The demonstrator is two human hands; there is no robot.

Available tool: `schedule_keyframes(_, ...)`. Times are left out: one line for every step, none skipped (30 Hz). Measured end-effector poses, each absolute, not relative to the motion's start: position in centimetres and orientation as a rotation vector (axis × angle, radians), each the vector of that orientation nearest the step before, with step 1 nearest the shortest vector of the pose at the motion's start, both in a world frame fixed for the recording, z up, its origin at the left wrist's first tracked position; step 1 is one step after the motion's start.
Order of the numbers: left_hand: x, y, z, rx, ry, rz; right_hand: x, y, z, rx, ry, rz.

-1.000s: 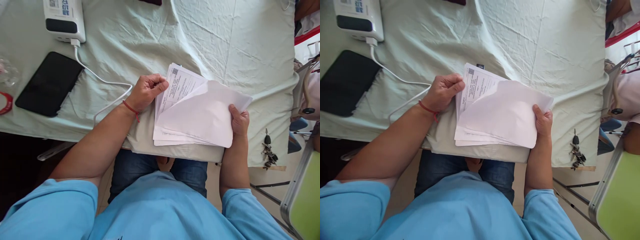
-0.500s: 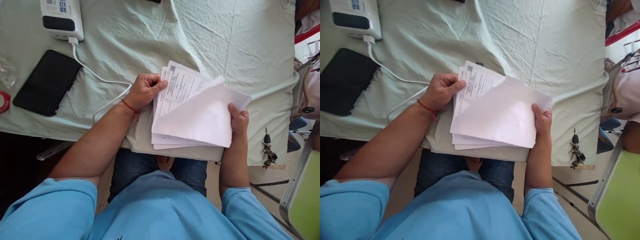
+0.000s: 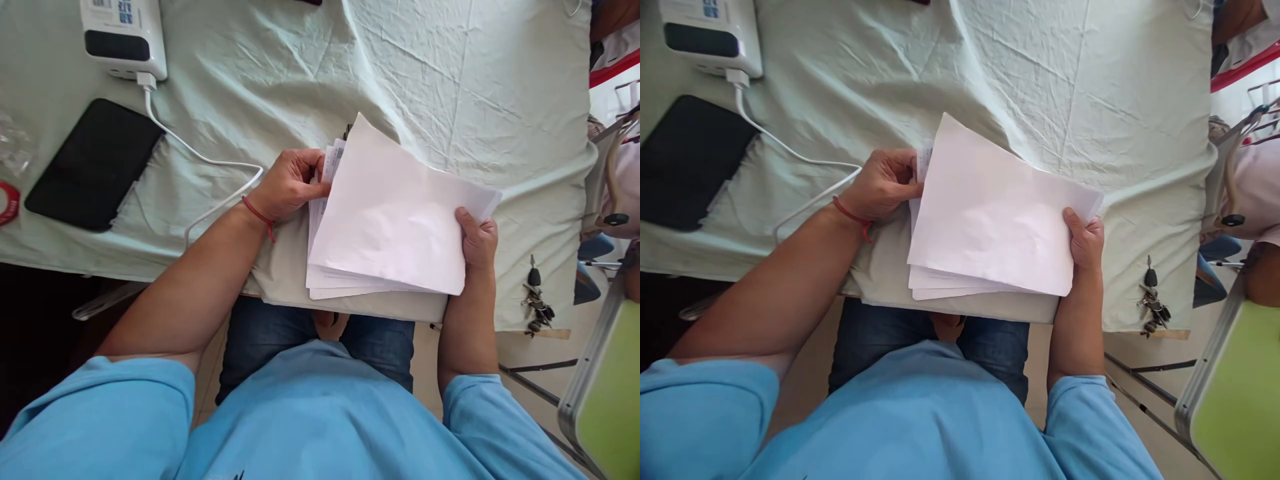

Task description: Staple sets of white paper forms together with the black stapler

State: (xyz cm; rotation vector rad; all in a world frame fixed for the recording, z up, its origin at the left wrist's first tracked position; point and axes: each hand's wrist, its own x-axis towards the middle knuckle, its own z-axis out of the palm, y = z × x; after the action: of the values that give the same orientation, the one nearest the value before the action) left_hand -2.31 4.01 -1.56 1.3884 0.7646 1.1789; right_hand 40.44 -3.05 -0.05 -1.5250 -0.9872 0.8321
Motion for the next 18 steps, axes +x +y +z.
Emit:
schedule_keyframes(-2.28, 3.97, -1.57, 1.385, 0.756, 1.175, 40.43, -3.05, -0.06, -1.527, -0.989, 0.831)
schedule_keyframes(-2.26, 3.91, -1.58, 1.374, 0.746, 1.168, 40.4, -3.04, -0.07, -1.53, -0.985, 0.826)
schedule_keyframes(-2.24, 3.84, -1.57, 1.358, 0.739, 1.161, 40.38, -3.05, -0.08, -1.533, -0.978, 0.82)
schedule_keyframes(-2.23, 3.76, -1.56, 1.335, 0.743, 1.161, 40.36, -3.05, -0.09, -1.535, -0.97, 0.814)
schedule_keyframes(-2.24, 3.7, -1.53, 1.316, 0.751, 1.164, 40.35, -3.05, -0.1, -1.536, -0.964, 0.809)
schedule_keyframes(-2.26, 3.65, -1.51, 1.304, 0.759, 1.167, 40.35, -3.05, -0.12, -1.537, -0.963, 0.809)
schedule_keyframes(-2.31, 3.64, -1.49, 1.3, 0.769, 1.172, 40.37, -3.06, -0.14, -1.538, -0.967, 0.81)
schedule_keyframes(-2.38, 3.65, -1.48, 1.305, 0.783, 1.173, 40.39, -3.07, -0.15, -1.539, -0.975, 0.813)
schedule_keyframes(-2.45, 3.68, -1.47, 1.321, 0.802, 1.169, 40.41, -3.07, -0.16, -1.539, -0.983, 0.816)
schedule_keyframes(-2.53, 3.72, -1.46, 1.34, 0.822, 1.164, 40.41, -3.07, -0.16, -1.538, -0.989, 0.818)
schedule_keyframes(-2.59, 3.76, -1.46, 1.359, 0.84, 1.157, 40.4, -3.08, -0.14, -1.537, -0.992, 0.818)
schedule_keyframes(-2.62, 3.78, -1.45, 1.375, 0.855, 1.153, 40.37, -3.08, -0.11, -1.537, -0.994, 0.816)
schedule_keyframes(-2.62, 3.78, -1.44, 1.386, 0.864, 1.153, 40.32, -3.08, -0.07, -1.538, -0.995, 0.813)
schedule_keyframes(-2.58, 3.75, -1.42, 1.387, 0.869, 1.159, 40.26, -3.08, -0.02, -1.54, -0.994, 0.81)
schedule_keyframes(-2.51, 3.71, -1.39, 1.379, 0.866, 1.173, 40.2, -3.08, 0.04, -1.542, -0.991, 0.806)
schedule_keyframes(-2.41, 3.66, -1.36, 1.364, 0.86, 1.189, 40.14, -3.08, 0.09, -1.545, -0.987, 0.805)
schedule_keyframes(-2.3, 3.61, -1.32, 1.348, 0.85, 1.197, 40.09, -3.09, 0.14, -1.548, -0.982, 0.805)
schedule_keyframes(-2.18, 3.56, -1.29, 1.333, 0.836, 1.198, 40.05, -3.1, 0.18, -1.551, -0.98, 0.807)
